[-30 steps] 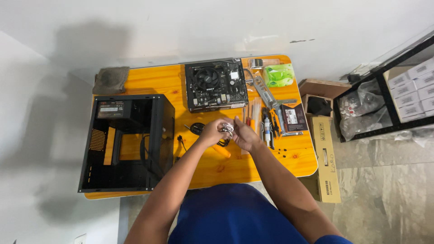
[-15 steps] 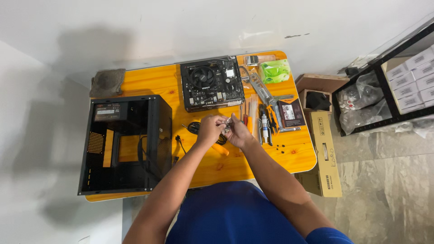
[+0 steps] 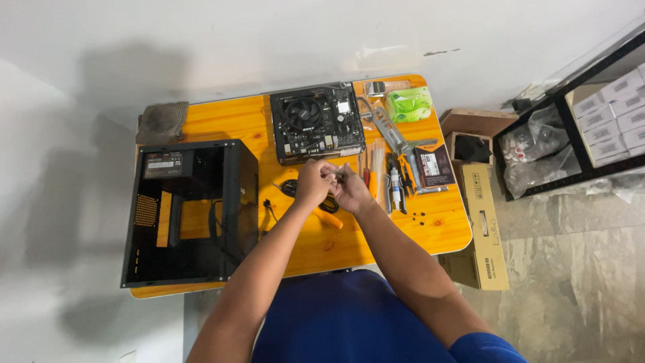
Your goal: The person removes the side panel of a computer case using a screwdriver, places the panel in a box, and then installs a power supply unit into the case. They secure the power supply with screws and organize the cables inside the case.
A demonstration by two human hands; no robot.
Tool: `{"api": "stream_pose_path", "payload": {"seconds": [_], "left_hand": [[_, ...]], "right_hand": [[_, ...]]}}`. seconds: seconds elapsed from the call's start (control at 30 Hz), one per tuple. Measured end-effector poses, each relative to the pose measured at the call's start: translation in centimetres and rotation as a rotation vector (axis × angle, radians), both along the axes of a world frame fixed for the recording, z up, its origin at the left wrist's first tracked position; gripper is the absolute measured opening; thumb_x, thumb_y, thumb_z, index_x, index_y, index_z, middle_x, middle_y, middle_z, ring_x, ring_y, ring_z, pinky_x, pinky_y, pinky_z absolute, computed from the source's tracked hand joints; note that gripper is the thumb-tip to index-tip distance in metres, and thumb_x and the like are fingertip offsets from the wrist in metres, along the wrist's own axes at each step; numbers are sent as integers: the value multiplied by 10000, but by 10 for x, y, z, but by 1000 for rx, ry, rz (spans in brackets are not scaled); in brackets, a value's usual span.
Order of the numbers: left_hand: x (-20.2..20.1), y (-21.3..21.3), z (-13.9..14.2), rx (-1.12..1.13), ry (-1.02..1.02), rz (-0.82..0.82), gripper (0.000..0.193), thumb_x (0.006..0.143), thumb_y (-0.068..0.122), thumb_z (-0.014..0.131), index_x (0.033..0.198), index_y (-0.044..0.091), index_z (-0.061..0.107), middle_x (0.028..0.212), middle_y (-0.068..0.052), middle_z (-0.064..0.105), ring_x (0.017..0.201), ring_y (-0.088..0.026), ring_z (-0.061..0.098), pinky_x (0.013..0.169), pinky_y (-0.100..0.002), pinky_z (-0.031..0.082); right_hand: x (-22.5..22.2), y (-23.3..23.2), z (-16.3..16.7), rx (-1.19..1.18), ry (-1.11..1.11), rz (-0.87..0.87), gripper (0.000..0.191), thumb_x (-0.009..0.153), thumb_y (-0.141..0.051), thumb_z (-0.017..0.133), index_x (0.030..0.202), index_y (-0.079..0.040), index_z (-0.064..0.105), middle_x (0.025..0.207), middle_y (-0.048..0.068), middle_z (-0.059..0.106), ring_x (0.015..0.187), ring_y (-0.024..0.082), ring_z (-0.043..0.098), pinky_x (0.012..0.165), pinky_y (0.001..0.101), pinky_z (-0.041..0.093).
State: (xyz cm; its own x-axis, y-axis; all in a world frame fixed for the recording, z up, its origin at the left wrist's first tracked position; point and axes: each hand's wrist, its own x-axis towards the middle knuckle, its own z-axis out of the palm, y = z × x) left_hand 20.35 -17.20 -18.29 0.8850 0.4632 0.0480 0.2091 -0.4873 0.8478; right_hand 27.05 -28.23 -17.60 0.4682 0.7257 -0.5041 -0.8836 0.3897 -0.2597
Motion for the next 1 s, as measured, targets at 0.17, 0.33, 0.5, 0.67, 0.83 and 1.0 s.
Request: {"api": "stream_pose_path", "payload": {"seconds": [0.17, 0.33, 0.5, 0.67, 0.83, 1.0], "left_hand": [[-10, 4, 11, -77, -104, -43, 270, 762, -67, 744, 1019, 13, 725, 964, -140, 710, 846, -241, 730, 759, -347, 594], [-21, 6, 16, -117, -104, -51, 205, 826, -49, 723, 1021, 15, 728, 955, -131, 743, 840, -230, 750, 765, -338, 595], [-35, 8, 13, -111, -77, -182, 324, 799, -123, 621, 1083, 2, 714, 965, -169, 703, 832, -265, 727, 738, -360, 598], [-36, 5, 12, -48, -112, -182, 149, 837, 19, 732, 984, 25, 711, 936, -164, 761, 884, -308, 759, 787, -397, 592], [-30, -10, 19, 20, 7, -109, 140, 901, 103, 742, 997, 38, 663, 951, -182, 752, 925, -389, 723, 781, -468, 561], [-20, -31, 24, 131, 54, -177, 316, 793, 41, 727, 1093, 49, 627, 997, -197, 730, 965, -412, 692, 793, -498, 548]], "right_hand": [[-10, 5, -3, 138, 25, -34, 582, 1131, -463, 333, 1120, 55, 599, 1018, 180, 713, 816, 207, 713, 787, 291, 638], [-26, 6, -2, 34, 0, -104, 569, 1109, -421, 332, 1149, 73, 611, 1060, 185, 713, 893, 211, 729, 818, 282, 631], [-43, 1, -8, 148, -67, -145, 498, 1121, -414, 376, 1118, 19, 621, 1027, 146, 709, 874, 223, 728, 824, 311, 641], [-53, -11, -6, 46, -43, -206, 451, 1120, -359, 369, 1126, 22, 612, 1076, 144, 704, 919, 208, 739, 824, 282, 628], [-49, -27, 3, 26, -77, -184, 401, 1133, -312, 374, 1151, 5, 618, 1091, 116, 691, 917, 192, 736, 842, 286, 637], [-30, -43, -2, -63, -93, -126, 343, 1124, -310, 404, 1098, -35, 609, 1062, 127, 682, 874, 219, 727, 808, 314, 635]]}}
